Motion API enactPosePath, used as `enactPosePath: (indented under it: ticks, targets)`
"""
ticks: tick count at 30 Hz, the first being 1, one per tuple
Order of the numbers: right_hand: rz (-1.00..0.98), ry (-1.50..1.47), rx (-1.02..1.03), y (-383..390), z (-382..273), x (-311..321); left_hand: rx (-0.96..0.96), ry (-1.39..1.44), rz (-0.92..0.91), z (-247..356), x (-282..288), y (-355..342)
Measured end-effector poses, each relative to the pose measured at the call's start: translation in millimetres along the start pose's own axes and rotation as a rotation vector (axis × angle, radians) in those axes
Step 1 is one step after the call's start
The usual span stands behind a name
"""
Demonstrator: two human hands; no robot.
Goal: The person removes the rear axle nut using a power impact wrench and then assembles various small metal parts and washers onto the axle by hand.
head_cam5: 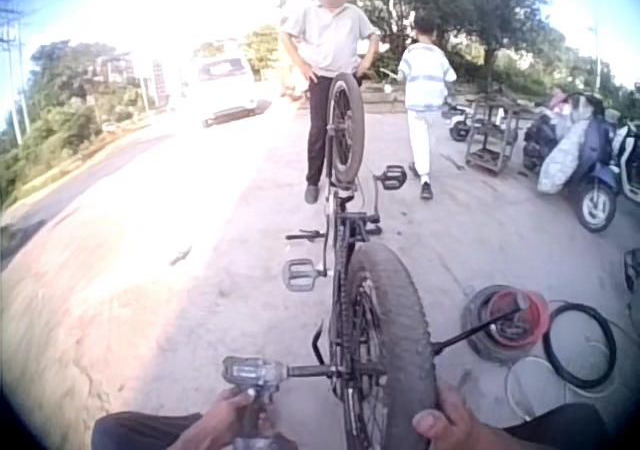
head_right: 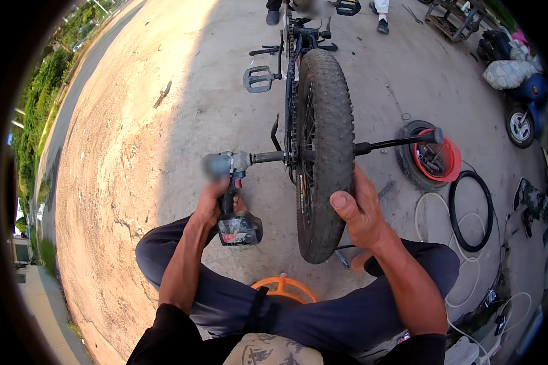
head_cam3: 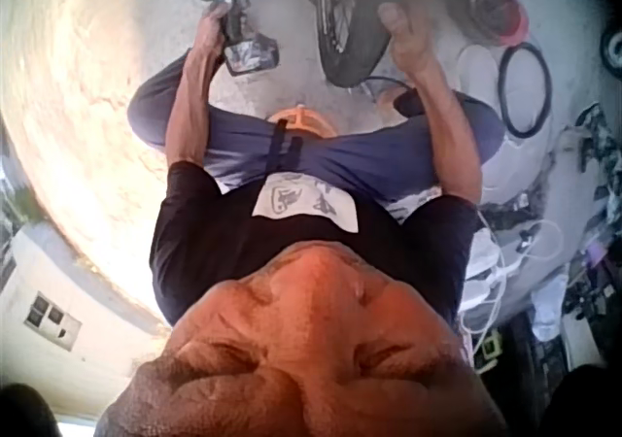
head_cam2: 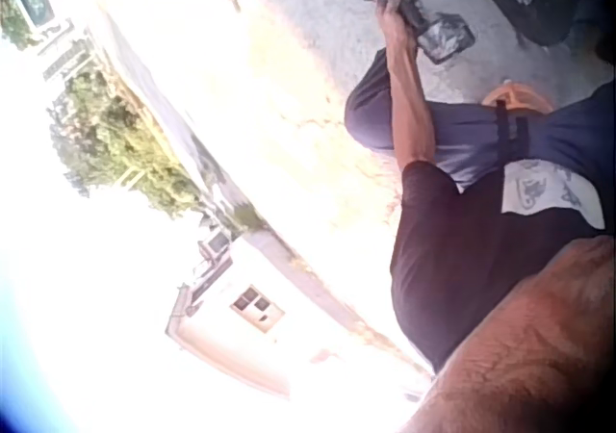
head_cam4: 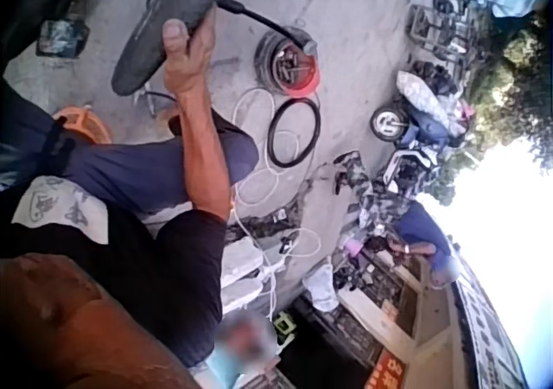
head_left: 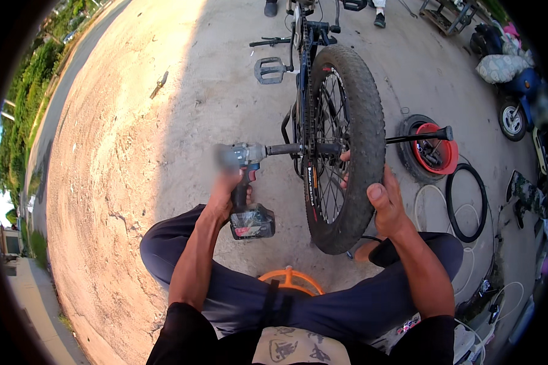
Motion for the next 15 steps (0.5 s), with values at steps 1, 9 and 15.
enactPosePath:
  ticks: [1, 9, 15]
  targets:
    - [0.006, -0.003, -0.006, -0.2, -1.6, -1.2, 0.005, -0.030, 0.016, 3.2, 2.7, -3.0]
    - [0.006, -0.060, -0.076, -3.7, 1.0, -1.7, -0.433, -0.717, 0.391, 33.8, -24.3, -4.5]
    - [-0.001, -0.053, -0.081, -8.0, -1.8, -3.0, -0.427, -0.665, 0.453, 19.2, -14.5, -13.5]
Point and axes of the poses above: each hand's wrist, its own y-axis away from the middle knuckle, its own x-axis out of the back of the hand, z = x × y, the point moved 5 cm from there along -y, towards the middle knuckle, and after that the axes turned 3 degrees about x, right-handed, at the moved point
